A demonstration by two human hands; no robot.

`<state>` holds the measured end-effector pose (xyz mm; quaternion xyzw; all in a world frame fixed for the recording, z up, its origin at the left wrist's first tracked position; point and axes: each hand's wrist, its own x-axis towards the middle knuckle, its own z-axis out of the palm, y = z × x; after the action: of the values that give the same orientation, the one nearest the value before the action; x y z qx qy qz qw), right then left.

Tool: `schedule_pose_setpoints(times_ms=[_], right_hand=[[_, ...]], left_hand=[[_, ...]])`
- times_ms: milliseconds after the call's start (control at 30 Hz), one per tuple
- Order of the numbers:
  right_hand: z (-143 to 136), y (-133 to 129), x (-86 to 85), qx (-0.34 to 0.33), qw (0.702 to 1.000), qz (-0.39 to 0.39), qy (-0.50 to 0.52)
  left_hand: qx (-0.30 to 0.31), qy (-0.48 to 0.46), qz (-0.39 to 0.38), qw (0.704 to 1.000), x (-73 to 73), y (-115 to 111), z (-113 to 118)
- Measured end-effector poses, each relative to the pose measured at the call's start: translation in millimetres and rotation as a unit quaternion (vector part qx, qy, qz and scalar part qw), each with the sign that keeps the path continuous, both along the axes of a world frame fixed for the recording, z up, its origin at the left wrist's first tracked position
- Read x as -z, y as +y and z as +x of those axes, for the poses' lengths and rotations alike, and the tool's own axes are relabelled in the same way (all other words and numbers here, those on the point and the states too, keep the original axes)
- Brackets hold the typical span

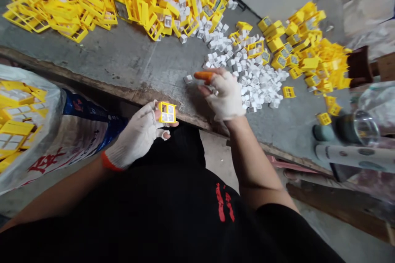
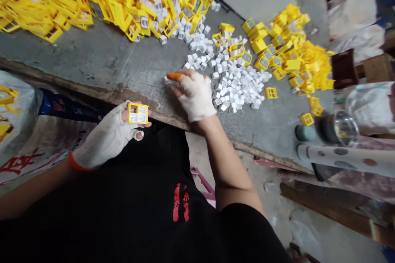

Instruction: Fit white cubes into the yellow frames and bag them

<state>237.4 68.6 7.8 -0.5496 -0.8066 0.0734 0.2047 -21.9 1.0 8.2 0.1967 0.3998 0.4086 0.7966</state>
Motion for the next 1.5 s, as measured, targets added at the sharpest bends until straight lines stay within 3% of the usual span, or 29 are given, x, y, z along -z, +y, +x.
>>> schedule_pose_setpoints(times_ms=[100, 167, 233, 300, 400, 467, 533, 600, 700, 800, 933, 1033, 1133, 1267, 1433, 1500], right_hand=[[-6.7, 46.8, -0.5, -0.007, 0.994, -0.058, -0.091], [-13.2, 60.0, -1.0, -0.022, 0.990, -0.091, -0.107], [-15.3, 55.5, -0.8, -0.033, 0.994, -0.105, -0.024], [-12.7, 37.7, 0.5, -0.043, 0.981, -0.119, 0.148], [-8.1, 2.3, 3.0, -0.048, 0.897, -0.176, 0.403], [-8.2, -17.1, 3.9, -0.043, 0.839, -0.219, 0.497], [-9.4, -29.4, 4.6, -0.038, 0.806, -0.239, 0.540], [-9.7, -35.8, 6.1, -0.037, 0.797, -0.227, 0.558], [-8.0, -40.4, 9.0, -0.053, 0.814, -0.177, 0.551], [-5.4, -45.1, 6.3, -0.089, 0.861, -0.112, 0.489], [0.7, -51.5, -9.9, -0.142, 0.937, -0.054, 0.314], [8.3, -52.9, -20.8, -0.161, 0.969, -0.044, 0.182], [15.4, -53.5, -25.0, -0.179, 0.976, -0.038, 0.120], [18.2, -54.9, -28.9, -0.179, 0.976, -0.003, 0.122], [13.8, -44.8, -34.8, -0.303, 0.950, -0.053, 0.049], [13.1, -38.9, -37.6, -0.348, 0.936, -0.034, 0.036]], left_hand=[[-0.015, 0.025, -0.006, 1.000, -4.6, -0.6, -1.6], [-0.023, 0.032, -0.006, 0.999, -6.6, -1.7, -2.8], [-0.032, 0.037, -0.002, 0.999, -7.3, -2.1, -3.8], [-0.033, 0.039, 0.001, 0.999, -7.1, -1.1, -3.8], [-0.018, 0.037, 0.003, 0.999, -6.9, 2.3, -0.7], [-0.002, 0.032, 0.007, 0.999, -7.7, 4.2, 3.0], [0.014, 0.027, 0.014, 0.999, -9.3, 4.6, 6.8], [0.026, 0.026, 0.023, 0.999, -11.4, 3.5, 9.9], [0.050, 0.023, 0.028, 0.998, -14.5, 0.7, 13.3], [0.091, 0.008, 0.019, 0.996, -16.3, -0.1, 16.6], [0.148, -0.002, -0.007, 0.989, -16.9, 3.1, 20.5], [0.178, -0.008, -0.024, 0.984, -17.1, 5.3, 20.9], [0.190, -0.017, -0.027, 0.981, -17.3, 6.4, 20.1], [0.193, -0.014, -0.039, 0.980, -15.1, 8.8, 19.5], [0.235, 0.018, -0.078, 0.969, -17.0, 10.0, 18.6], [0.259, 0.047, -0.105, 0.959, -20.7, 9.8, 17.7]])
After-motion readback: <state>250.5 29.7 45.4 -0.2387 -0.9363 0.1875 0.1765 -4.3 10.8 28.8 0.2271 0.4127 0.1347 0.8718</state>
